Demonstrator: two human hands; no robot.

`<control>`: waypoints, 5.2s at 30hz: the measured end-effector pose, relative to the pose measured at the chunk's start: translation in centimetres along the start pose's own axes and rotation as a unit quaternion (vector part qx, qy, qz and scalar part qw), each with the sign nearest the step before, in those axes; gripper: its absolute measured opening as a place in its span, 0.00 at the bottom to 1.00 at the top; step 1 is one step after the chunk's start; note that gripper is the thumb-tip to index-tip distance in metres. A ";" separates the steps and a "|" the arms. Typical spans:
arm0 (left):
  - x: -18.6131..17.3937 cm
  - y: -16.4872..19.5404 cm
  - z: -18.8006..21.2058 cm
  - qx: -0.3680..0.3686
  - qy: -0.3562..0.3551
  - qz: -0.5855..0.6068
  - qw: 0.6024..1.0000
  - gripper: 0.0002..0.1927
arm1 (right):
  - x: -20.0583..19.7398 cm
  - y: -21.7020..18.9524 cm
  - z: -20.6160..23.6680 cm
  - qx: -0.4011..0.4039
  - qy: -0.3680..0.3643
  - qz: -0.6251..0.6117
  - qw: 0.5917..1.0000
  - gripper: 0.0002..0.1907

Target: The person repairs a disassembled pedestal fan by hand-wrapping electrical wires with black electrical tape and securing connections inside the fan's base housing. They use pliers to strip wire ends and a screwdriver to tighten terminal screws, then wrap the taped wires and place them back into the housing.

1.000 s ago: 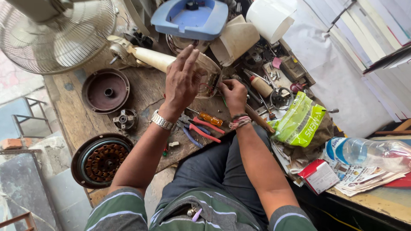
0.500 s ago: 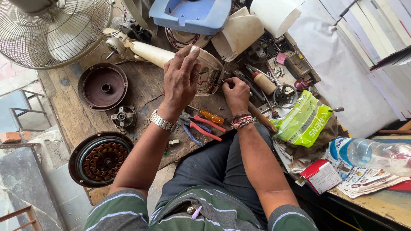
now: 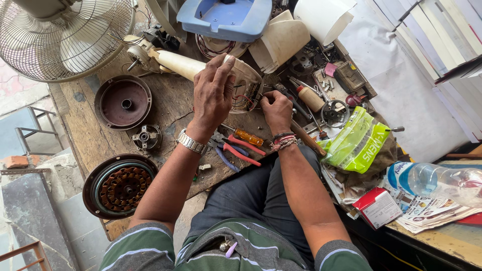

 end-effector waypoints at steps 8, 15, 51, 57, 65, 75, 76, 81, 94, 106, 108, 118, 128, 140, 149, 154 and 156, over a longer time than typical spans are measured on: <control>-0.2 0.1 -0.1 0.000 0.000 -0.002 1.000 0.19 | 1.0 -0.2 -0.2 -0.008 -0.015 -0.009 1.000 0.10; -0.3 0.0 -0.2 -0.005 -0.003 0.001 1.000 0.20 | 1.2 -1.7 -0.7 -0.105 0.019 -0.016 0.994 0.08; 11.8 -1.7 10.0 -0.205 -0.262 0.026 0.943 0.40 | 5.4 1.0 -4.3 -0.045 -0.063 -0.098 0.992 0.09; 16.6 -5.6 10.7 -0.201 -0.216 -0.079 0.952 0.34 | 3.6 0.1 -3.4 -0.108 -0.007 -0.067 0.992 0.09; 15.9 -5.5 9.1 -0.190 -0.053 -0.026 0.980 0.09 | 1.9 -0.7 -3.4 -0.156 0.039 -0.051 0.986 0.07; 15.6 -4.5 9.2 -0.168 -0.004 0.016 0.986 0.15 | 1.7 -0.7 -3.2 -0.216 0.026 0.069 0.974 0.06; 15.9 -4.7 9.5 -0.179 -0.033 0.019 0.983 0.16 | 1.8 -0.6 -3.4 -0.216 0.016 0.065 0.974 0.06; 16.2 -4.7 10.1 -0.158 -0.118 -0.001 0.980 0.22 | 4.3 2.0 -4.5 -0.097 -0.150 -0.110 0.978 0.10; 16.0 -6.4 11.6 -0.123 -0.195 -0.025 0.973 0.24 | 5.7 0.5 -4.1 -0.045 -0.170 -0.156 0.972 0.12; 17.4 -7.7 12.1 -0.134 -0.211 -0.044 0.967 0.20 | 1.2 -5.6 -1.0 -0.293 0.117 0.152 0.937 0.05; 17.1 -7.8 12.3 -0.136 -0.186 -0.022 0.973 0.18 | 1.7 -5.7 -0.9 -0.295 0.118 0.176 0.932 0.05; 14.9 -8.1 12.2 -0.144 -0.112 -0.048 0.982 0.05 | 5.4 -1.0 -3.4 -0.089 -0.001 -0.048 0.995 0.12; 13.6 -7.4 12.0 -0.127 -0.078 -0.042 0.988 0.12 | 7.1 2.0 -3.4 0.088 -0.110 -0.250 0.958 0.12; 12.6 -7.4 11.5 -0.154 -0.081 0.015 0.985 0.15 | 3.1 -4.5 -1.1 -0.281 0.081 0.062 0.954 0.02; 12.0 -7.3 11.7 -0.154 -0.062 0.077 0.983 0.21 | 6.8 0.9 -3.3 -0.048 -0.128 -0.144 0.980 0.10; 12.3 -7.1 11.5 -0.153 -0.118 0.058 0.980 0.19 | 8.0 1.8 -3.1 0.029 -0.176 -0.211 0.961 0.12; 12.4 -7.0 11.5 -0.157 -0.142 0.067 0.975 0.19 | 8.4 1.5 -3.1 0.029 -0.179 -0.228 0.957 0.12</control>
Point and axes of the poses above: each hand's wrist, its own z-axis away from the middle knuckle, its own x-axis out of the palm, y = z × x, the point moved 9 cm from there along -z, towards the middle knuckle, and after that the axes turned 9 degrees about z, right-handed, at the moved point
